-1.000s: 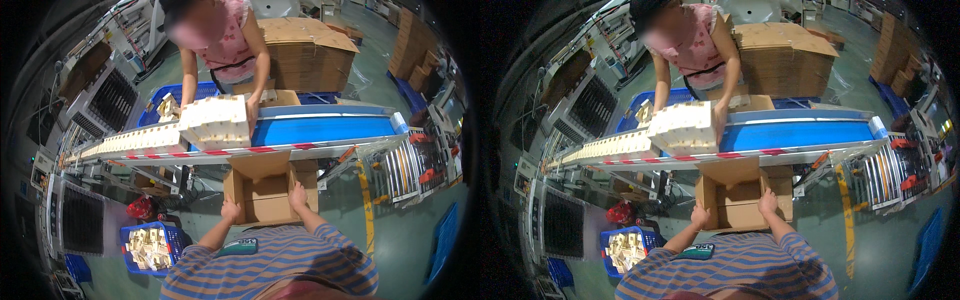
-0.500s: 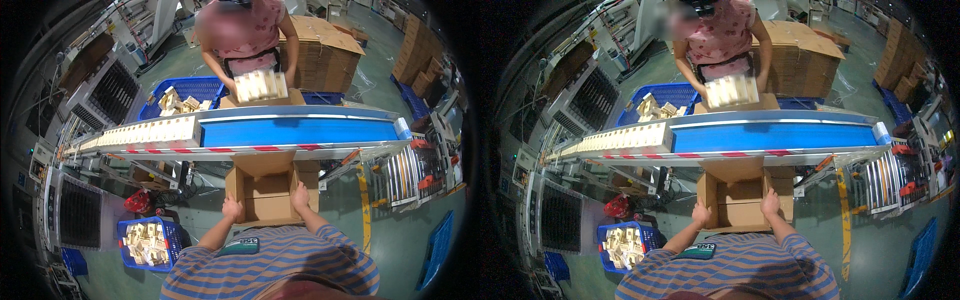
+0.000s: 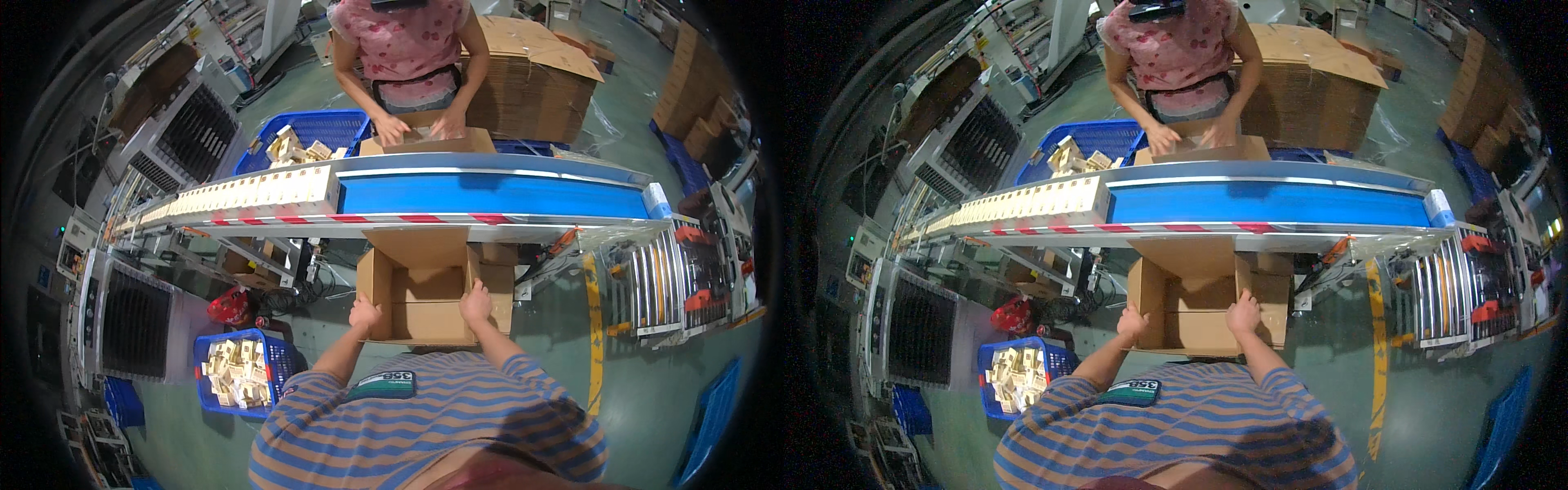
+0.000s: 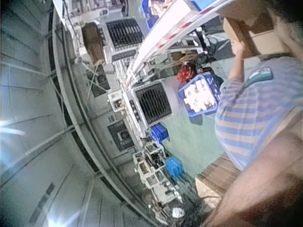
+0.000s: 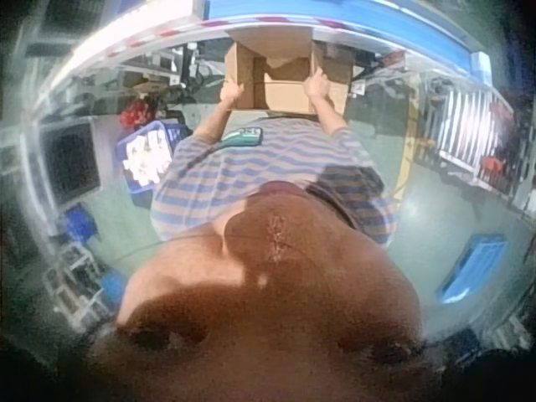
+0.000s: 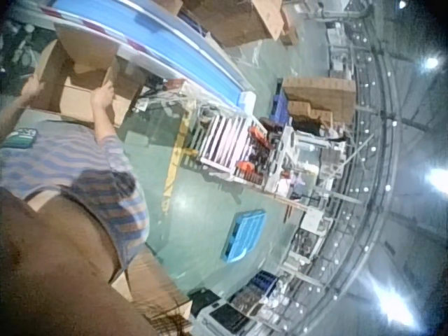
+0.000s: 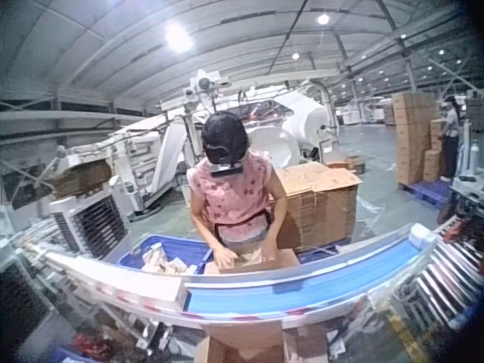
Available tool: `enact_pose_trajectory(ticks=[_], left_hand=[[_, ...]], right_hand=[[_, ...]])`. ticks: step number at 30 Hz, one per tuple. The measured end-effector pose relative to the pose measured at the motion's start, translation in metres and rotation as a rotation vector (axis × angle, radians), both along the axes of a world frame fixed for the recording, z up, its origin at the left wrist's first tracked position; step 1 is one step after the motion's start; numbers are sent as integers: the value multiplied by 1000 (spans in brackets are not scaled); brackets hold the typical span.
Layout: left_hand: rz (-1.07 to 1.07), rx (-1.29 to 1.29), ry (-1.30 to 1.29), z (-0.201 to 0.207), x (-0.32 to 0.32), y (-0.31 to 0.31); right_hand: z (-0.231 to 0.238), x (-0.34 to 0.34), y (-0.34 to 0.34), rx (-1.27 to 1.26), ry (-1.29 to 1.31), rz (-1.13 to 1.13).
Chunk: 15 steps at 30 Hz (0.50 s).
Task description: The person takes rows of packaged items from a conveyor belt and places them into a cardboard carton, then folds the flaps of the filled carton to close it and moves it toward a taping machine.
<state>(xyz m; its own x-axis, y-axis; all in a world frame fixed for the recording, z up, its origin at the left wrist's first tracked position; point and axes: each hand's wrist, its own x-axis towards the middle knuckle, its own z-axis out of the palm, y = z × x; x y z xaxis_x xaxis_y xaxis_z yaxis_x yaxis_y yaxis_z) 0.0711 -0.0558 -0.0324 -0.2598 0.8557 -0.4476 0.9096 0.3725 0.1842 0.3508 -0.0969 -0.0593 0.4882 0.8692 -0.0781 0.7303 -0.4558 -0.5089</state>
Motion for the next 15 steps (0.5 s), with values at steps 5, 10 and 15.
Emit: enact_pose_trajectory(ticks=[5, 10, 15], left_hand=[[21, 41, 24, 5, 2, -22], [42, -25, 96, 6, 5, -37], [80, -74, 62, 0, 2, -33]], right_hand=[[6, 5, -12, 13, 84, 12], [9, 13, -6, -11, 131, 71], [5, 16, 6, -30, 146, 139]])
